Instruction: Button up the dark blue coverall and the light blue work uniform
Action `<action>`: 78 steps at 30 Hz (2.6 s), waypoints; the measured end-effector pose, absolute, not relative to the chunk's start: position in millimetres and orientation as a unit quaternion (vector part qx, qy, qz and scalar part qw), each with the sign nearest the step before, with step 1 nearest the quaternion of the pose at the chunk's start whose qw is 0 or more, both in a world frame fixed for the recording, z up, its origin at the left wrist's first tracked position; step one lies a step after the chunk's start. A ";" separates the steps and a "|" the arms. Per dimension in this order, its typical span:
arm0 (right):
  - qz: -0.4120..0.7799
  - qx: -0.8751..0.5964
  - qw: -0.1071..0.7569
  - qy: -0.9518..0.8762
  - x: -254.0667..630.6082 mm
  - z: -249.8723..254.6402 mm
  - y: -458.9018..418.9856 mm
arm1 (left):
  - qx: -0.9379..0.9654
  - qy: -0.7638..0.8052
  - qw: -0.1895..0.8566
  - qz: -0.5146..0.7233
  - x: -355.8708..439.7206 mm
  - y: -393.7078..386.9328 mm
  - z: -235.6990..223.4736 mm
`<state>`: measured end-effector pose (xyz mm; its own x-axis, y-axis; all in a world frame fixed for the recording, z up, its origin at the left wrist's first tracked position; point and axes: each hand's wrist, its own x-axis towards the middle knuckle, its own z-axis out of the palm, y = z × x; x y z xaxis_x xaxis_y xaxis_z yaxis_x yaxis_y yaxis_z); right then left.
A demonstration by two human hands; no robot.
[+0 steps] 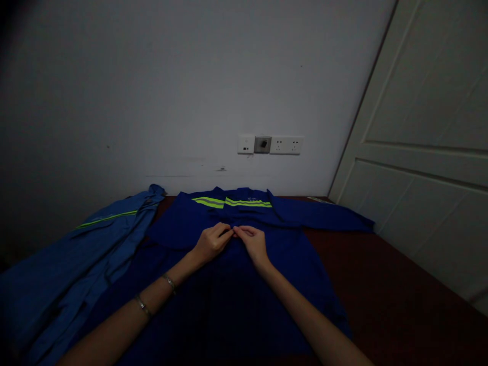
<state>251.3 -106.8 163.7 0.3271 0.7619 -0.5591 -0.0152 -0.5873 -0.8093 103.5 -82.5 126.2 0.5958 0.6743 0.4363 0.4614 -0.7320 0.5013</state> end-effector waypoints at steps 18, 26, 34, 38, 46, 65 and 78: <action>0.359 -0.690 0.255 -0.574 262.9 183.2 -99.7 | 0.512 0.479 0.622 0.348 113.1 -69.5 130.5; 0.216 -0.662 0.196 -0.690 274.2 184.6 -95.2 | 0.426 0.478 0.678 0.360 110.5 -60.8 123.4; 0.291 -0.645 0.237 -0.665 270.5 184.4 -95.8 | 0.431 0.442 0.720 0.317 107.2 -59.2 131.4; 0.317 -0.635 0.234 -0.664 271.4 185.7 -94.5 | 0.450 0.429 0.718 0.313 106.6 -60.0 131.2; 0.352 -0.622 0.220 -0.664 271.6 183.6 -95.9 | 0.522 0.461 0.654 0.293 110.6 -65.0 126.0; 0.190 -0.641 0.077 -0.739 265.0 190.7 -105.5 | 0.653 0.461 0.500 0.334 115.5 -76.6 138.3; 0.320 -0.688 0.335 -0.559 260.8 170.7 -111.3 | 0.821 0.387 0.263 0.328 113.4 -94.8 144.1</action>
<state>260.8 -111.3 170.7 0.1713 0.9830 -0.0658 0.5541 -0.1514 -0.8185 113.4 -94.8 144.1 0.4859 0.8078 0.3338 0.4626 -0.5617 0.6859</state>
